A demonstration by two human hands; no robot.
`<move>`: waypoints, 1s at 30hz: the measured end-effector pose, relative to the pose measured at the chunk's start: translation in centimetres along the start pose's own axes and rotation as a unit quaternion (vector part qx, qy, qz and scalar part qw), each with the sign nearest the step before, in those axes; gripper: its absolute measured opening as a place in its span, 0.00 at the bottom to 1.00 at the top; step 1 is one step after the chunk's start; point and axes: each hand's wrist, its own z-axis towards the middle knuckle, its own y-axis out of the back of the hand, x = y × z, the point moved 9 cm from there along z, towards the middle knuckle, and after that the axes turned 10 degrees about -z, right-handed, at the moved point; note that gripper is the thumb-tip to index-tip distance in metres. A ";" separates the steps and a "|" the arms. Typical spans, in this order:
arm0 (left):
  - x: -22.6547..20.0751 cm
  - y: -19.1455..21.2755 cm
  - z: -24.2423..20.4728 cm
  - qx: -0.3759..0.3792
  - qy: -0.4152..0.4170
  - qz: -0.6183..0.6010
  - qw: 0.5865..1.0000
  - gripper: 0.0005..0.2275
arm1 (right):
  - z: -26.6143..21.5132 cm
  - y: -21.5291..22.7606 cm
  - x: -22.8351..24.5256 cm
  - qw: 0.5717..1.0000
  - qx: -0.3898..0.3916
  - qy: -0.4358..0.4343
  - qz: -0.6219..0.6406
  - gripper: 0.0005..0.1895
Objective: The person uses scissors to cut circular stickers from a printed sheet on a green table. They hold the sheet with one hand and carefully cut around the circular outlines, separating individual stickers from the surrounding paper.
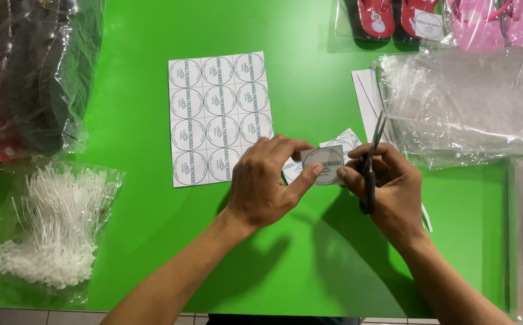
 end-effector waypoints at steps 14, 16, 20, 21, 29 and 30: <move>2.0 -2.1 -1.1 0.100 -0.027 0.225 0.969 0.26 | 0.1 2.1 3.3 0.932 -0.083 0.232 -0.267 0.15; 2.0 -2.6 -1.3 0.107 -0.033 0.223 0.968 0.26 | -0.1 1.1 3.5 0.946 -0.057 0.220 -0.233 0.16; 1.3 -3.5 -1.6 0.094 -0.073 0.211 0.970 0.17 | 0.0 -1.3 2.6 0.962 0.018 0.198 -0.186 0.16; 1.0 -3.5 -1.7 0.078 -0.092 0.202 0.972 0.14 | 0.1 -1.6 2.0 0.967 0.028 0.184 -0.173 0.16; 1.8 0.2 -0.1 0.063 -0.048 0.182 0.980 0.18 | 2.3 1.0 0.2 0.977 0.023 0.135 -0.163 0.15; 2.7 1.5 0.4 0.046 -0.025 0.232 0.971 0.21 | 2.6 1.5 0.5 0.970 0.012 0.146 -0.195 0.15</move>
